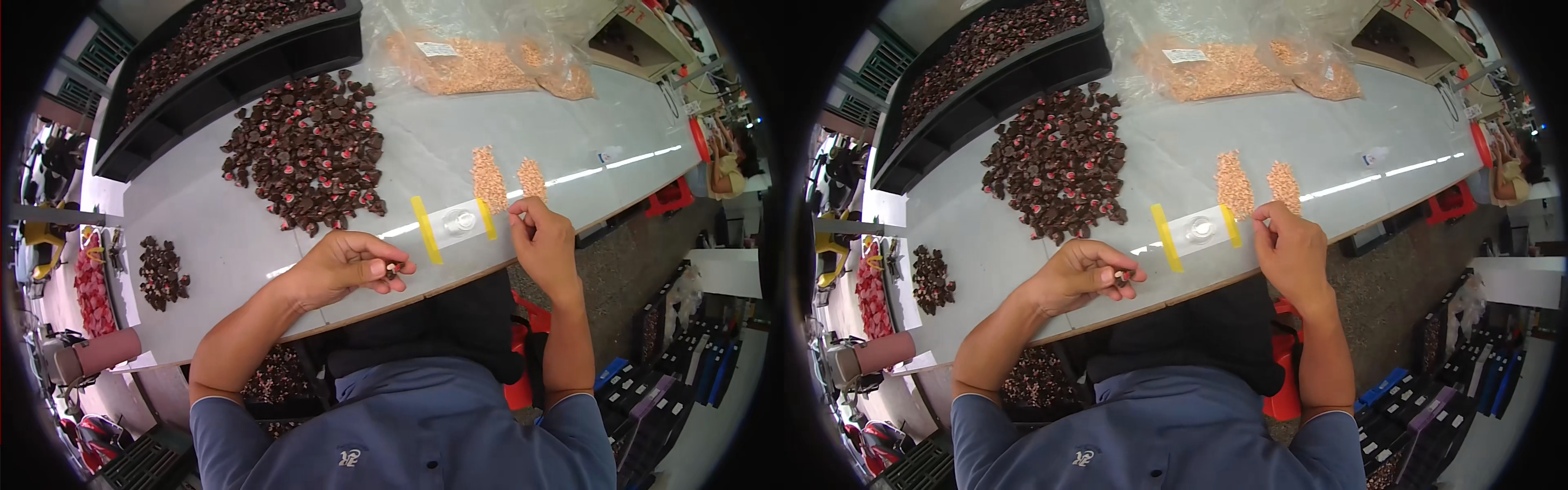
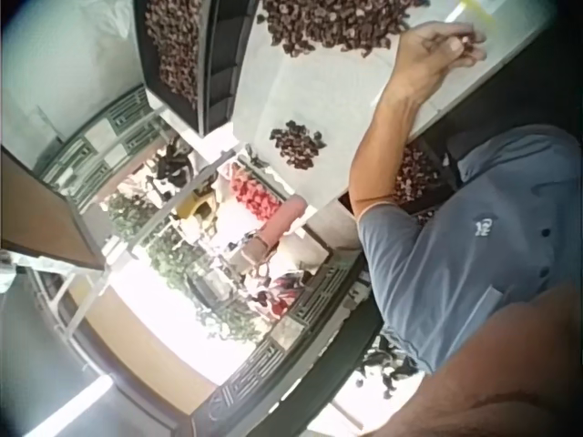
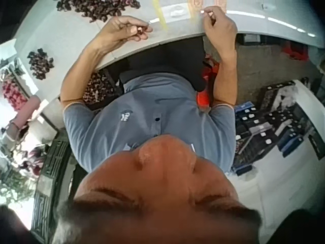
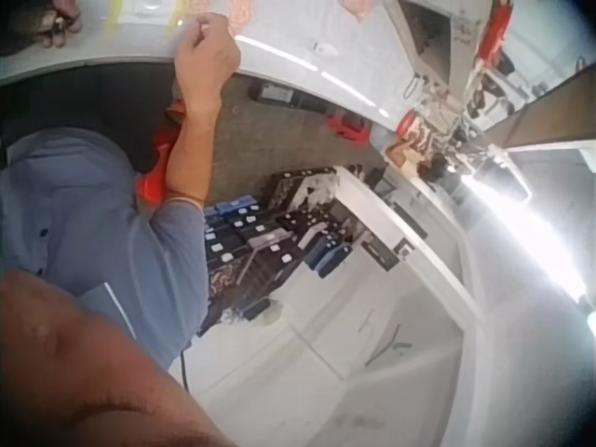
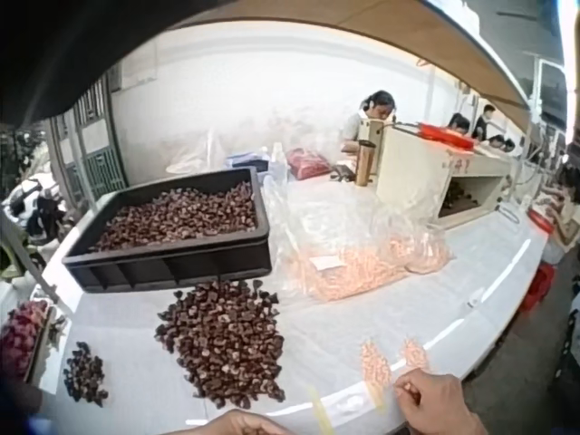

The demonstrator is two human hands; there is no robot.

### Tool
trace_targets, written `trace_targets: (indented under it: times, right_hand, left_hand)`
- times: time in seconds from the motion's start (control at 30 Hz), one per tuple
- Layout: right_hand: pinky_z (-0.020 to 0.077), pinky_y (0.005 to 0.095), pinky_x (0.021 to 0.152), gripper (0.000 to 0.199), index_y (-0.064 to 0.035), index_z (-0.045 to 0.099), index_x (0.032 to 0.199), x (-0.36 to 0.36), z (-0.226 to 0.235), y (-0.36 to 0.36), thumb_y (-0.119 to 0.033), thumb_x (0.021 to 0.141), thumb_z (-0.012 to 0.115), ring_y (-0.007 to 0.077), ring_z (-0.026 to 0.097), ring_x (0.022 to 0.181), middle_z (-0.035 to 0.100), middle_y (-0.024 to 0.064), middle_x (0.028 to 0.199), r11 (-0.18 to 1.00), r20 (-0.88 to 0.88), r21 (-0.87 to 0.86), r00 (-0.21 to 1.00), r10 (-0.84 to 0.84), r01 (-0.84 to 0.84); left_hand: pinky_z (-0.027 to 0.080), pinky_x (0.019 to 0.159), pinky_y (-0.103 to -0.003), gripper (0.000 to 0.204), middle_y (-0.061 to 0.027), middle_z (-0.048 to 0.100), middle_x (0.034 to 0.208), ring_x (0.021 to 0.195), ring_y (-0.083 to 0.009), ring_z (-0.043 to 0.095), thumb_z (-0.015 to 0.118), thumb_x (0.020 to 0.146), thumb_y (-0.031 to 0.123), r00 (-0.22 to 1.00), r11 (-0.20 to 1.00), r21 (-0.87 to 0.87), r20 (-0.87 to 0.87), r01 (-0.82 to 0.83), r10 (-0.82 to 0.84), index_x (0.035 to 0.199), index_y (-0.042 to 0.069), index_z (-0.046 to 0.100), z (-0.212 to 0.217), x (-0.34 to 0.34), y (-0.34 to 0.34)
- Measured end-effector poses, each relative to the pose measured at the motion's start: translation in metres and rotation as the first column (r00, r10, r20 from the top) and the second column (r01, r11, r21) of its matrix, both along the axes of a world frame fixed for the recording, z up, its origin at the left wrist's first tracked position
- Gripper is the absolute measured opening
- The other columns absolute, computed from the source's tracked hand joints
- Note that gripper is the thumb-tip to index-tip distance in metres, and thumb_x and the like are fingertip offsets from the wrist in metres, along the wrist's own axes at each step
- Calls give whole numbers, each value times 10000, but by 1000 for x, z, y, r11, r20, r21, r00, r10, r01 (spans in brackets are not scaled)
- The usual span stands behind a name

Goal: The person squeezes glue from a bottle into a small container on the table. The person then assembles small toy pieces by dipping small components into the glue and attaching them to figure bodies by hand, before gathering the pieces together on the work surface.

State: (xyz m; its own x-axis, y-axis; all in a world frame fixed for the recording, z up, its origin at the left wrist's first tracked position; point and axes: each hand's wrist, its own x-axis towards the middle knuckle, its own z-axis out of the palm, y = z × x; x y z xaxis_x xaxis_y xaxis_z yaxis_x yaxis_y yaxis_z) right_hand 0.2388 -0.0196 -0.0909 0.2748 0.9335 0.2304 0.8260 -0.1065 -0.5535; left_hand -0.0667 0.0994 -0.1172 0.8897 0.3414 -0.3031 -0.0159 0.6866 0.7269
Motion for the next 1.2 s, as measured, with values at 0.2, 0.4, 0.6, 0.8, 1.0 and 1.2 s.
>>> trace_targets:
  times: [0.2,0.4,0.6,0.8,1.0,1.2]
  right_hand:
    - [403,349,501,78,-52,630,910,0,-7,5,-63,865,693,200,529,488,512,63,557,999,30,-30,999,-43,44]
    - [415,370,506,69,-56,626,905,-3,-14,6,-55,859,678,236,554,497,528,77,561,996,45,-45,997,-69,71]
    - [403,336,489,79,-43,635,922,-12,0,2,-26,851,664,189,524,483,522,65,565,998,-17,1,998,-64,64]
    - [400,335,499,122,-66,672,912,-61,18,2,-25,808,722,221,558,522,609,43,652,918,-137,274,934,331,-286]
    - [391,343,508,116,-78,669,878,-101,18,16,-33,799,741,225,569,529,625,34,664,846,0,333,897,441,-416]
    - [425,356,530,128,-84,653,871,-111,6,13,-37,786,736,230,629,591,645,38,721,843,-3,355,902,433,-404]
  left_hand:
    - [588,844,-308,276,-182,671,1219,1036,-247,701,679,952,137,1000,1000,-14,15,-10,10,1205,30,652,-2,1,-2]
    - [588,838,-302,285,-185,663,1234,1038,-245,703,674,953,128,1000,999,-36,-3,-14,14,1215,19,641,-2,-5,-1]
    - [589,819,-298,290,-189,664,1230,1011,-233,710,671,955,129,999,999,-8,-16,-42,42,1218,12,640,1,-4,-2]
    - [586,802,-297,269,-186,695,1159,971,-219,715,653,970,141,999,1000,17,-32,17,-16,1193,-10,661,-1,1,1]
    - [577,816,-301,260,-166,713,1091,943,-211,711,645,975,130,998,995,97,-65,33,-26,1178,-31,665,4,6,-1]
    - [571,850,-320,278,-162,711,1072,947,-213,699,654,968,108,992,984,175,-122,32,-11,1176,-75,655,-4,0,-5]
